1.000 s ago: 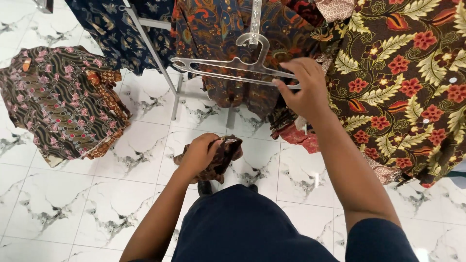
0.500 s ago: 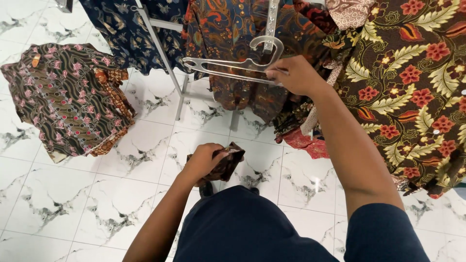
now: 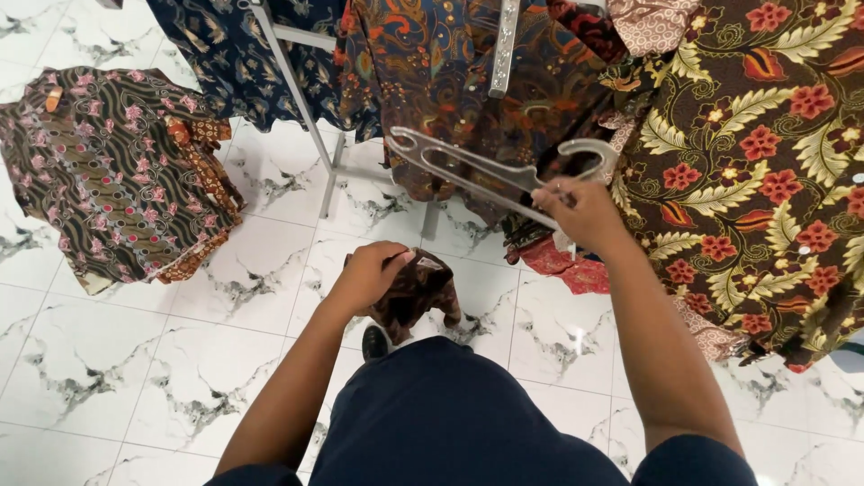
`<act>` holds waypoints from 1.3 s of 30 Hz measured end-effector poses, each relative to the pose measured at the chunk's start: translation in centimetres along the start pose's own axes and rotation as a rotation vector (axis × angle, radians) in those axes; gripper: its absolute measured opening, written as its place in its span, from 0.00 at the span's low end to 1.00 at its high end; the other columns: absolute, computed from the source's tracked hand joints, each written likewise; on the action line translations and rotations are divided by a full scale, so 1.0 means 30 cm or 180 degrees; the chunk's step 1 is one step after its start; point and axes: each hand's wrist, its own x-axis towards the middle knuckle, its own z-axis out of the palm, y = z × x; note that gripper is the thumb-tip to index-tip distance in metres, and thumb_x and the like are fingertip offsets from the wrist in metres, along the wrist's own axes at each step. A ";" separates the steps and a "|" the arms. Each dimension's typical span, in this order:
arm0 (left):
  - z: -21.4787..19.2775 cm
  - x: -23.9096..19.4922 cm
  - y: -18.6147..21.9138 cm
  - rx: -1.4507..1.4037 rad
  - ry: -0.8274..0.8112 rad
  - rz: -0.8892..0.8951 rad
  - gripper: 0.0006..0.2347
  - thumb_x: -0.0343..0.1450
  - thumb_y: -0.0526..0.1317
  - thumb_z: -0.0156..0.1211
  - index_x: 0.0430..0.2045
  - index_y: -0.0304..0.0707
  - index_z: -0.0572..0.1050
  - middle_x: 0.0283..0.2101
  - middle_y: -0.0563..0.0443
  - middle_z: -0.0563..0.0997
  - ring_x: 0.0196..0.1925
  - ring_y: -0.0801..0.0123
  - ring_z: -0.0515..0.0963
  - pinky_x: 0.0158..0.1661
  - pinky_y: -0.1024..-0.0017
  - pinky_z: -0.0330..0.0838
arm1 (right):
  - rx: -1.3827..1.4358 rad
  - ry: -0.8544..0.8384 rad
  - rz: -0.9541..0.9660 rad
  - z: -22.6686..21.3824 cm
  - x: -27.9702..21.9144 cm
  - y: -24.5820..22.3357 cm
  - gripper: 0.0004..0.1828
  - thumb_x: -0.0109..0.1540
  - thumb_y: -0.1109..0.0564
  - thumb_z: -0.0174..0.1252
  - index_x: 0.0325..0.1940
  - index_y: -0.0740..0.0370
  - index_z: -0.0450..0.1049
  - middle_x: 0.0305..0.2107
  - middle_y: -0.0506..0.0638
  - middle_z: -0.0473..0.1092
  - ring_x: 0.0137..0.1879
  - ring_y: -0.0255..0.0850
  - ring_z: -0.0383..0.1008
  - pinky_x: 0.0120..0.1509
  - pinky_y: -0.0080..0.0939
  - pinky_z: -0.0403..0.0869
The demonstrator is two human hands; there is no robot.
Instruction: The person removes a patterned shirt from a hanger, unfolds it to examine the fabric and buttons, and then prepares to re-hang it.
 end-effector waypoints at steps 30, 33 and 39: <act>-0.058 0.123 0.120 0.0003 -0.0109 0.0944 0.11 0.76 0.41 0.57 0.40 0.32 0.83 0.40 0.37 0.85 0.47 0.47 0.82 0.50 0.57 0.75 | 0.0539 -0.0253 0.0936 0.201 -0.319 0.221 0.23 0.57 0.40 0.67 0.19 0.61 0.80 0.17 0.57 0.73 0.29 0.46 0.71 0.39 0.45 0.68; -0.042 0.103 0.134 0.0111 -0.0355 0.0949 0.11 0.76 0.40 0.57 0.41 0.30 0.82 0.42 0.36 0.85 0.49 0.45 0.81 0.52 0.55 0.75 | 0.0277 -0.0430 0.0988 0.192 -0.297 0.148 0.25 0.57 0.38 0.66 0.22 0.63 0.81 0.21 0.60 0.75 0.33 0.52 0.74 0.43 0.48 0.70; 0.022 0.111 0.105 0.0628 -0.0759 0.0939 0.10 0.76 0.43 0.57 0.41 0.39 0.84 0.42 0.42 0.85 0.51 0.51 0.79 0.53 0.60 0.75 | 0.0025 -0.0719 0.0735 0.179 -0.274 0.058 0.21 0.60 0.41 0.63 0.36 0.61 0.86 0.38 0.58 0.82 0.49 0.57 0.80 0.52 0.52 0.75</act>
